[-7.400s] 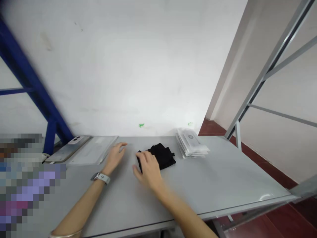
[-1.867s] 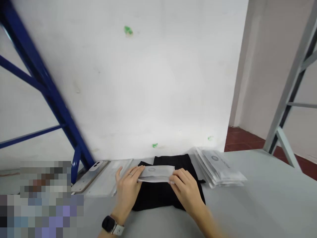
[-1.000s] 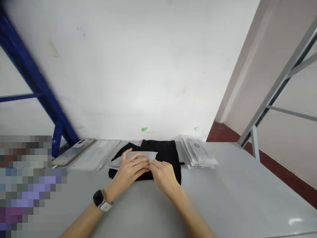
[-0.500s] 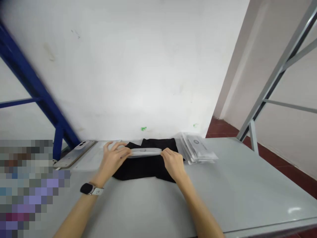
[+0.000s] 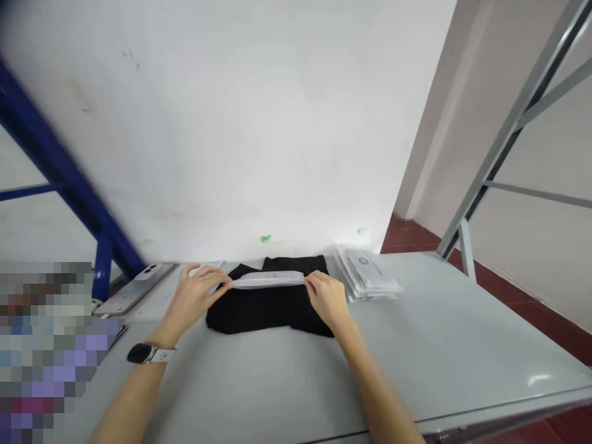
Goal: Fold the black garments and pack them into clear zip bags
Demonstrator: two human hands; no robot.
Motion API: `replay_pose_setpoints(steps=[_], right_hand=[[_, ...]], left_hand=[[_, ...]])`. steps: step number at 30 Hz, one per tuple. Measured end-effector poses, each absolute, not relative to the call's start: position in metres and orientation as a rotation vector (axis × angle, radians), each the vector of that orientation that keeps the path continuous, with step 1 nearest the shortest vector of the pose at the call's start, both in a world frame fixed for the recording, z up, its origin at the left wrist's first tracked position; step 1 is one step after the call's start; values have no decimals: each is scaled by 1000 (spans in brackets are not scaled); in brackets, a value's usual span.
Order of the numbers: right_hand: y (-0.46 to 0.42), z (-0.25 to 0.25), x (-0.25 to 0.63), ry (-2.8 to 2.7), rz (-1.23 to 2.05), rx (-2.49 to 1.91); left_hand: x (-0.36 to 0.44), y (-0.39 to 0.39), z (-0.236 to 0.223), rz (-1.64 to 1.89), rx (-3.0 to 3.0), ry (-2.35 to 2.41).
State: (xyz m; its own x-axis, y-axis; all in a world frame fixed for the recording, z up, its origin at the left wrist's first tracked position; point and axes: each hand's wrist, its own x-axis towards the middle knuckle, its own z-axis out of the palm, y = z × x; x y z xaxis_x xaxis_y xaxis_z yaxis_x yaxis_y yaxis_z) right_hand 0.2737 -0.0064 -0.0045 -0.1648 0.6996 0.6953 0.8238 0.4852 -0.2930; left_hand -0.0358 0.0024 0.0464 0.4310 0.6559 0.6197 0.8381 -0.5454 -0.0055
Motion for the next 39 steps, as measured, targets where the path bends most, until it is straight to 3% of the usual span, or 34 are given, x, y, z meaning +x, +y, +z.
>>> replay_pose_setpoints(steps=[10,39], right_hand=[[-21,7,257,-2156,-248,-982],[-7,-27,239,-2196,-385,-1233]], left_hand=[[-23,-3,48,-825,-2379,-1212],[51,-35,31,-945,-2617,-656]])
